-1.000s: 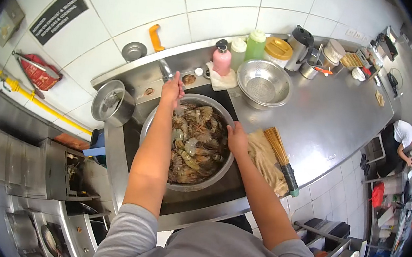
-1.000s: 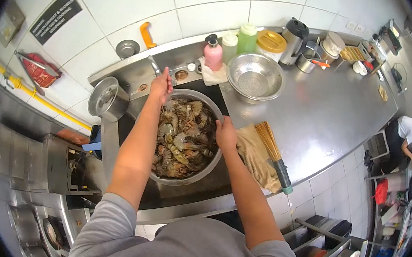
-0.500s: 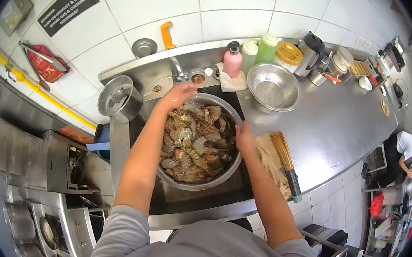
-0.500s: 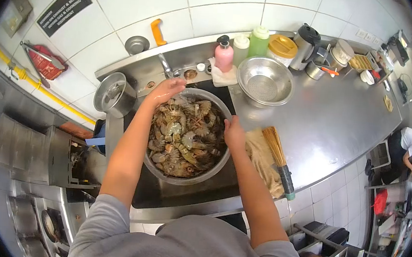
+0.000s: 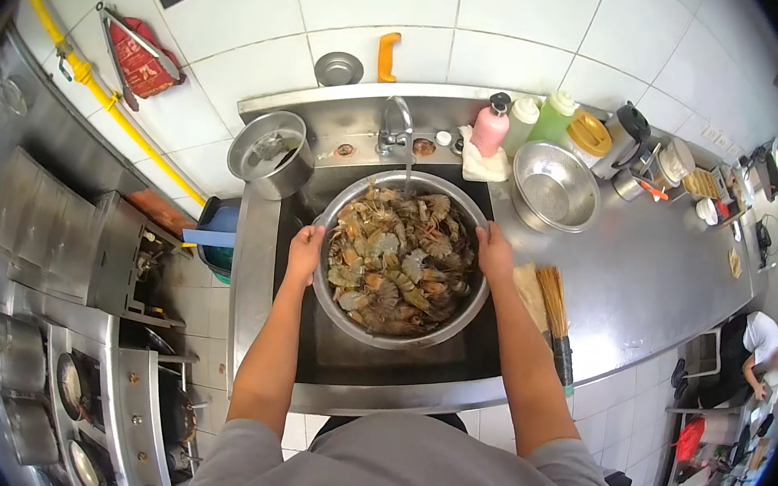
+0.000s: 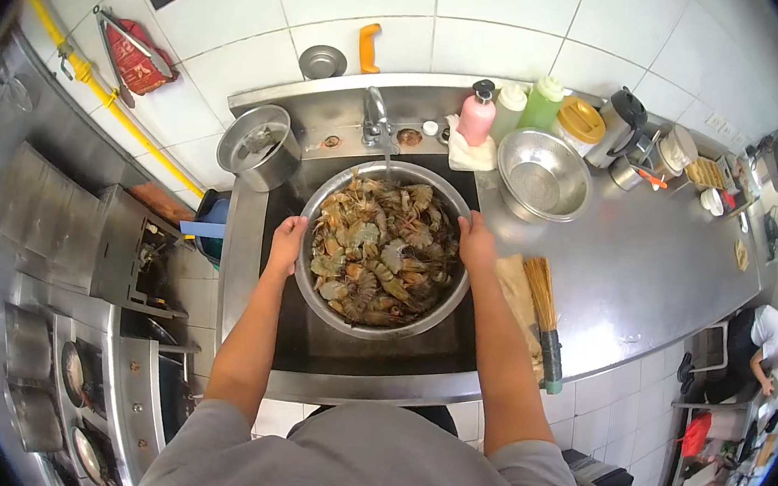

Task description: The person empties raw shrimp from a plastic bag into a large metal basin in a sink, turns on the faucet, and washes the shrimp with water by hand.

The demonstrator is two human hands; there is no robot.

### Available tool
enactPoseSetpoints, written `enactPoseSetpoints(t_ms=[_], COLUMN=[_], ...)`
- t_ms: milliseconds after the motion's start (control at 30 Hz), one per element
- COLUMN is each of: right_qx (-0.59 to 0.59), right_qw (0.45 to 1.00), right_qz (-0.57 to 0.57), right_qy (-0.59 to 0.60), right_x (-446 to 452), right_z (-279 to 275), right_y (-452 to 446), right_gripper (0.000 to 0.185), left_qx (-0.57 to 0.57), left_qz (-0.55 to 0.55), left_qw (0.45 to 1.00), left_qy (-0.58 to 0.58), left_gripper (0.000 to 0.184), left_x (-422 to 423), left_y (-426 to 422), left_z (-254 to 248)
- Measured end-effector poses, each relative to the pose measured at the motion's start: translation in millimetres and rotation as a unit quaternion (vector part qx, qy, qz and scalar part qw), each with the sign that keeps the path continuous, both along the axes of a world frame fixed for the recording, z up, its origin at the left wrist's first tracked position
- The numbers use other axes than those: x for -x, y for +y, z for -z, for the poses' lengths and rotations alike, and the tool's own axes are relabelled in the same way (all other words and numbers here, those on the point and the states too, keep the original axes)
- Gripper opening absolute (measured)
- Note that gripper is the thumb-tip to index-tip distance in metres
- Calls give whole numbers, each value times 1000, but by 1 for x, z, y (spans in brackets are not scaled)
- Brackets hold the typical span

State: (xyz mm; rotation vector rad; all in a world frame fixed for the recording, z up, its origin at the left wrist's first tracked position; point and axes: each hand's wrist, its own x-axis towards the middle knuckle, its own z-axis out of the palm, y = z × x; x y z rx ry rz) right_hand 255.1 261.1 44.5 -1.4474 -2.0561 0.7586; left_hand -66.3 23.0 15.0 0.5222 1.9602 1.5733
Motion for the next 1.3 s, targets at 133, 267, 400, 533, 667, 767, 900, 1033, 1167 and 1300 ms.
enactPoseSetpoints(t_ms=[133, 267, 400, 533, 667, 767, 900, 1033, 1167, 1300], right_qx=[6, 9, 17, 11, 21, 32, 11, 21, 17, 12], right_qw=[1000, 1000, 999, 999, 1000, 999, 998, 997, 997, 998], right_qz=[-2, -12, -9, -13, -9, -17, -6, -4, -18, -21], right_qy=[-25, -1, 27, 28, -3, -34, -58, -76, -71, -60], right_x=[-1, 1, 7, 2, 2, 2, 6, 7, 7, 7], right_z=[8, 7, 11, 14, 14, 7, 8, 13, 10, 10], right_y=[2, -8, -16, -21, -16, -21, -21, -18, -20, -19], right_gripper=[47, 45, 45, 46, 43, 43, 45, 44, 43, 43], left_qx=[-43, 1, 53, 146, 200, 205, 222, 220, 230, 225], left_qz=[-4, -8, -10, -15, -27, -30, -17, -11, -15, -24], left_qw=[998, 999, 984, 939, 912, 903, 906, 917, 918, 919], left_qy=[-43, -36, 168, 312, 357, 377, 360, 332, 323, 322], left_gripper=[28, 26, 36, 41, 40, 39, 42, 51, 47, 47], left_x=[-5, 3, 15, -1, -5, -6, -6, -7, -6, -5], left_y=[-3, -4, -14, -14, -9, -9, -9, -11, -10, -10], left_z=[-4, -14, 3, -20, -23, -23, -31, -36, -35, -31])
